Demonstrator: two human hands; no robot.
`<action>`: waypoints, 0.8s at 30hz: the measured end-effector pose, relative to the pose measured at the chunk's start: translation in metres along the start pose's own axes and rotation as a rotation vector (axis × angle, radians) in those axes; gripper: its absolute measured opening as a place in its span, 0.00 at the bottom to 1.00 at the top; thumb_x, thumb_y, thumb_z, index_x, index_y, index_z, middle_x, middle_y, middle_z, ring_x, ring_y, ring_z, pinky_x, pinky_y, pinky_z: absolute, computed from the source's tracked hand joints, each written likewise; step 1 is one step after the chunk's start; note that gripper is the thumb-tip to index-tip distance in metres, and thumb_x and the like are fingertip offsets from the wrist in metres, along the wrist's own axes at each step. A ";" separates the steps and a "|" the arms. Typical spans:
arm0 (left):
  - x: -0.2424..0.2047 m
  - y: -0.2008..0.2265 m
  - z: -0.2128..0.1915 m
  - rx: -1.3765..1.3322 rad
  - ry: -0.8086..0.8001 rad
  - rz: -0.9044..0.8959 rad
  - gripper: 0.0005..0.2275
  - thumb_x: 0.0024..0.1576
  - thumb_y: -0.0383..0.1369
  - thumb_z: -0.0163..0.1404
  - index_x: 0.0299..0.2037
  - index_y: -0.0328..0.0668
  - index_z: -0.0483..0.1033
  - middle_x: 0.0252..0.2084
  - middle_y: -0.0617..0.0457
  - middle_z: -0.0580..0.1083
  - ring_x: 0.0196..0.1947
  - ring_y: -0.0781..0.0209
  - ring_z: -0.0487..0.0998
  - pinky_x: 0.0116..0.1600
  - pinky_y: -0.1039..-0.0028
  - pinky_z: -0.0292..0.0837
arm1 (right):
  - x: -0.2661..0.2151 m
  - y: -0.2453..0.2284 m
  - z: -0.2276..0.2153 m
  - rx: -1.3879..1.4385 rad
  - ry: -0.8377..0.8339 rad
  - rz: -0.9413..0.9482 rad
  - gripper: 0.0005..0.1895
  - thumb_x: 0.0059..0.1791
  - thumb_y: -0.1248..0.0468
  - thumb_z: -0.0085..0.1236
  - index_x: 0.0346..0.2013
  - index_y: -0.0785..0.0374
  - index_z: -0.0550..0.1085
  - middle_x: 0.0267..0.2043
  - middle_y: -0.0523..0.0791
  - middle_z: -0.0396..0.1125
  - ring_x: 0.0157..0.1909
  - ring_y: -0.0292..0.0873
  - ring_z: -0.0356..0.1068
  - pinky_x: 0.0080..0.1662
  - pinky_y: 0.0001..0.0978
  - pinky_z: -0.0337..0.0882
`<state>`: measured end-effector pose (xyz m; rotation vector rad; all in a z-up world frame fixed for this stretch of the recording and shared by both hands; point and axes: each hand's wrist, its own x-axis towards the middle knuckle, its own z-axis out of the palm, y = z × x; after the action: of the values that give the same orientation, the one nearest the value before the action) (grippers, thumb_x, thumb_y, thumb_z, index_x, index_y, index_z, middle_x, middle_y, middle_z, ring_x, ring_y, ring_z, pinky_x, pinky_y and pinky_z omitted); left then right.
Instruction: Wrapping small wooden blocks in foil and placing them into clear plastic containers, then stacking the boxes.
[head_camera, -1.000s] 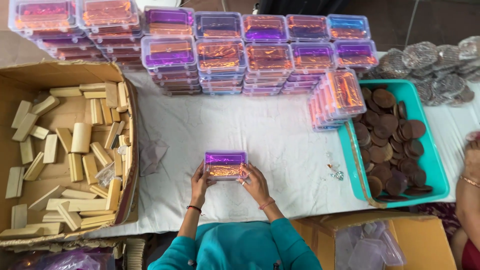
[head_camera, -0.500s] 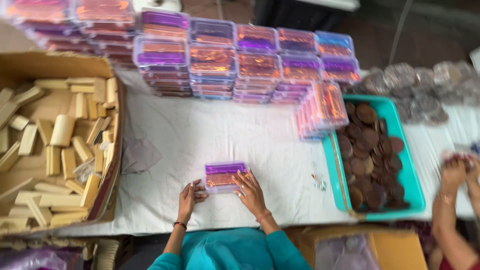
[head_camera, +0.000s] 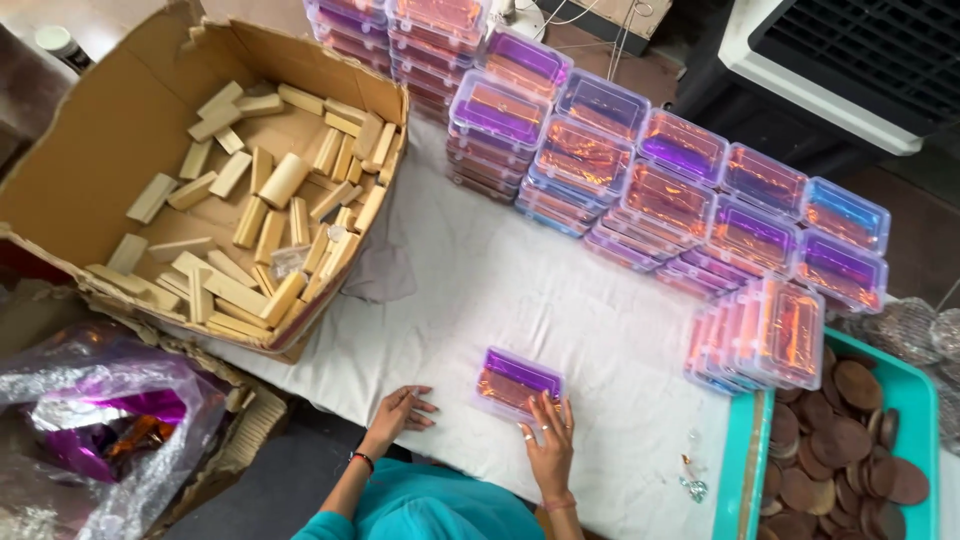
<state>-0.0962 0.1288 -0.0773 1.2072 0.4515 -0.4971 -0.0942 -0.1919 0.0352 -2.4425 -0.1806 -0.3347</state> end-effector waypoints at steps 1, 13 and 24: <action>0.001 0.002 -0.003 -0.009 -0.026 -0.036 0.18 0.67 0.39 0.37 0.59 0.38 0.72 0.43 0.46 0.82 0.35 0.57 0.85 0.43 0.66 0.83 | 0.005 0.000 0.001 -0.005 -0.001 0.006 0.32 0.40 0.66 0.69 0.59 0.50 0.75 0.69 0.41 0.63 0.74 0.55 0.53 0.68 0.46 0.62; 0.010 0.036 -0.046 0.195 -0.275 -0.362 0.20 0.66 0.43 0.38 0.61 0.42 0.72 0.44 0.44 0.84 0.32 0.56 0.86 0.37 0.68 0.83 | 0.175 -0.044 -0.048 -0.124 0.300 -0.039 0.32 0.42 0.67 0.69 0.61 0.52 0.74 0.67 0.48 0.64 0.73 0.59 0.56 0.69 0.48 0.62; 0.034 0.005 -0.060 0.191 -0.008 -0.502 0.22 0.65 0.42 0.42 0.58 0.31 0.77 0.38 0.34 0.84 0.25 0.48 0.81 0.32 0.62 0.80 | 0.276 0.089 -0.266 -0.645 0.511 -0.074 0.28 0.43 0.64 0.75 0.58 0.54 0.78 0.61 0.45 0.69 0.64 0.56 0.60 0.64 0.50 0.59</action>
<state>-0.0694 0.1832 -0.1106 1.2732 0.7175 -0.9919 0.1373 -0.4164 0.2602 -2.8630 0.0766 -1.1847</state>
